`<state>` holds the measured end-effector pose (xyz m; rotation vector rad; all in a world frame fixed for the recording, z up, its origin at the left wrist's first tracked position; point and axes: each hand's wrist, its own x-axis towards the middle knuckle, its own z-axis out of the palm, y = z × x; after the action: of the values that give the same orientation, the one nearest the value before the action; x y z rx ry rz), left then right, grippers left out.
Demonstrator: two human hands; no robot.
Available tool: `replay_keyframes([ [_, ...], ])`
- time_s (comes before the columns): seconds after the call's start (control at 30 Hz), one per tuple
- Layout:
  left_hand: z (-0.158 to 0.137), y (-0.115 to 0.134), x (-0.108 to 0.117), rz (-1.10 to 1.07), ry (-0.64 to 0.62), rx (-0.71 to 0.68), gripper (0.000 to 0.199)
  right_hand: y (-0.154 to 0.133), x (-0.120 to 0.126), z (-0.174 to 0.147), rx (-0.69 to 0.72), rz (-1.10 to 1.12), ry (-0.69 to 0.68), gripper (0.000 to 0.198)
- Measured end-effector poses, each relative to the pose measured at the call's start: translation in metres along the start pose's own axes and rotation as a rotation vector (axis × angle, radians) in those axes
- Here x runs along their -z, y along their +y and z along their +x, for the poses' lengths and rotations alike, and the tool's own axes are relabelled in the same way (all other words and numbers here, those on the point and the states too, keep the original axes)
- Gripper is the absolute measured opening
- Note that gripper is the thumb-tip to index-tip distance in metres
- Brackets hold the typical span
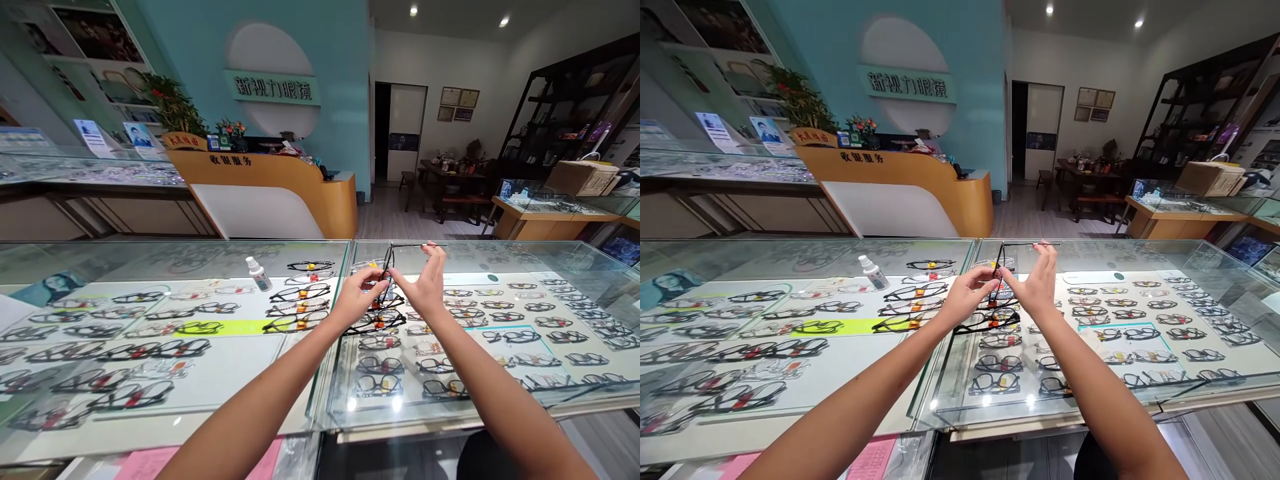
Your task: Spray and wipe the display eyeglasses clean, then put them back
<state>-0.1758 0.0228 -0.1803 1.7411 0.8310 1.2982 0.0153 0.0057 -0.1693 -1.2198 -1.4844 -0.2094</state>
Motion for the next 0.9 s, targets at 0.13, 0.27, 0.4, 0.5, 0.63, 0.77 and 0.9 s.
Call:
replay_keyframes([
  [0.13,-0.001,0.001,-0.001,-0.002,-0.008,0.006,0.032,0.0,0.0,0.0,0.009,0.001,-0.021,0.071],
  [0.27,-0.001,0.002,-0.002,-0.026,0.017,0.017,0.031,0.001,0.001,0.001,0.04,-0.023,-0.026,0.065],
  [0.4,0.001,0.002,0.0,-0.062,0.069,0.022,0.033,0.002,0.001,0.002,0.049,-0.063,-0.056,0.062],
  [0.5,0.003,0.002,0.003,-0.095,0.104,0.032,0.036,0.003,0.001,0.003,0.054,-0.078,-0.084,0.061],
  [0.63,0.008,0.003,0.006,-0.106,0.19,-0.012,0.036,0.004,0.001,0.002,0.019,-0.088,-0.128,0.058],
  [0.77,0.013,0.002,0.01,-0.125,0.289,-0.05,0.041,0.006,-0.001,-0.001,-0.048,-0.095,-0.203,0.056],
  [0.9,0.012,0.002,0.01,-0.099,0.258,-0.039,0.038,-0.002,0.001,-0.002,0.008,-0.03,-0.263,0.05],
])
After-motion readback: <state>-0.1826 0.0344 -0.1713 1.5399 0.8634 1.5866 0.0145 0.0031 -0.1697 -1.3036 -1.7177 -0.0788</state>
